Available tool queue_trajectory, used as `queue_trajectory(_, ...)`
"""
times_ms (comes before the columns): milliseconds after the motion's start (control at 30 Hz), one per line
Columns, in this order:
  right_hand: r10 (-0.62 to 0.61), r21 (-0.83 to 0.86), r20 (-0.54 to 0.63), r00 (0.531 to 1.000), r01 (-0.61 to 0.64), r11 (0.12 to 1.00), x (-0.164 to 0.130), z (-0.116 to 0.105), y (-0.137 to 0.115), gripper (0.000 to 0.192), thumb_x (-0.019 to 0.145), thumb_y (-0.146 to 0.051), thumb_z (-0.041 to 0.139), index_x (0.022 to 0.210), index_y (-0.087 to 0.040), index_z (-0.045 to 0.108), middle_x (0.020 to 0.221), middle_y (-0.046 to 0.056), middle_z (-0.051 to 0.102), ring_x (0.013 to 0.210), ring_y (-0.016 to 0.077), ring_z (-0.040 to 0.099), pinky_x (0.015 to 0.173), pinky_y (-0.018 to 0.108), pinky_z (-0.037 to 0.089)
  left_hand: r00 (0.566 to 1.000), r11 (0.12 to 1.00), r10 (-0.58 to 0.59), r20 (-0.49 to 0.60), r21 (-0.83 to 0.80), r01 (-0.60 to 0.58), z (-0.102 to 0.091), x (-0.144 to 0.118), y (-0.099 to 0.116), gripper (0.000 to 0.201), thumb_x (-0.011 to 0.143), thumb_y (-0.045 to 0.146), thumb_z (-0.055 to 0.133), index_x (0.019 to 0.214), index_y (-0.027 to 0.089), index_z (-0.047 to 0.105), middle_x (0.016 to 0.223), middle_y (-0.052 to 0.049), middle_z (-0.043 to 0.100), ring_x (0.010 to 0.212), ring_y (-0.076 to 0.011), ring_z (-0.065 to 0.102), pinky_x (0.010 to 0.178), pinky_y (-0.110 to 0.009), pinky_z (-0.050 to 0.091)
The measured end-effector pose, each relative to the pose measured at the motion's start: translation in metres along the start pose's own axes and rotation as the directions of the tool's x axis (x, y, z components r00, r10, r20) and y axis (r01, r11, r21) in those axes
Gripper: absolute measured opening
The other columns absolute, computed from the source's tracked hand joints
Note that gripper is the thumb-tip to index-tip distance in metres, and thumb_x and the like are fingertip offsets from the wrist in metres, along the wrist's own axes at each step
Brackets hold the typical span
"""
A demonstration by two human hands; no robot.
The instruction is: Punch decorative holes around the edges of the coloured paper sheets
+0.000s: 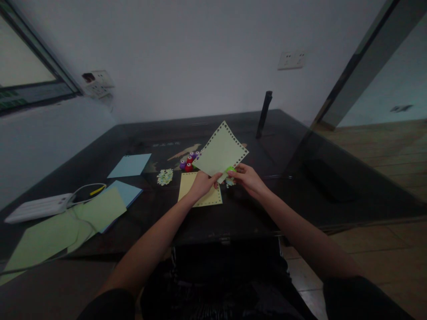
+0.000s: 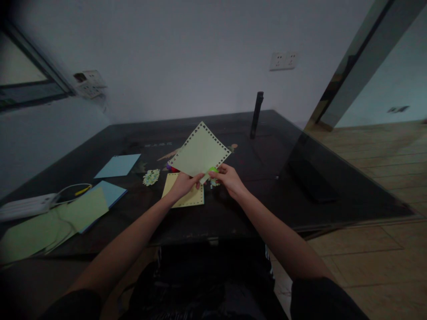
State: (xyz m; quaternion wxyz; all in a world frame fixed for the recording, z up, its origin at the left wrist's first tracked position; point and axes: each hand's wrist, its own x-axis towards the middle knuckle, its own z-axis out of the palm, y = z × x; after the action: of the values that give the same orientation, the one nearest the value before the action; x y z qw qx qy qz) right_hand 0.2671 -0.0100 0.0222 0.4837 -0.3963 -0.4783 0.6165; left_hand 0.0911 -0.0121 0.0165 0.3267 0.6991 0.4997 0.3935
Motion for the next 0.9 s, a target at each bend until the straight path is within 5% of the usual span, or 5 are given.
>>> queue_trajectory(900, 0.020, -0.014, 0.008, 1.000, -0.020, 1.000, 0.0016, -0.0015, 0.0019, 0.029, 0.056, -0.032, 0.079, 0.076, -0.020, 0.062, 0.080, 0.003, 0.063, 0.066, 0.0138, 0.055, 0.056, 0.028, 0.041, 0.999, 0.998, 0.010, 0.044, -0.056, -0.008, -0.0006, 0.0011, -0.0017, 0.022, 0.082, 0.027, 0.054, 0.069, 0.012, 0.063, 0.052, -0.001, 0.062, 0.043, -0.0107, 0.053, 0.056, -0.022, 0.045)
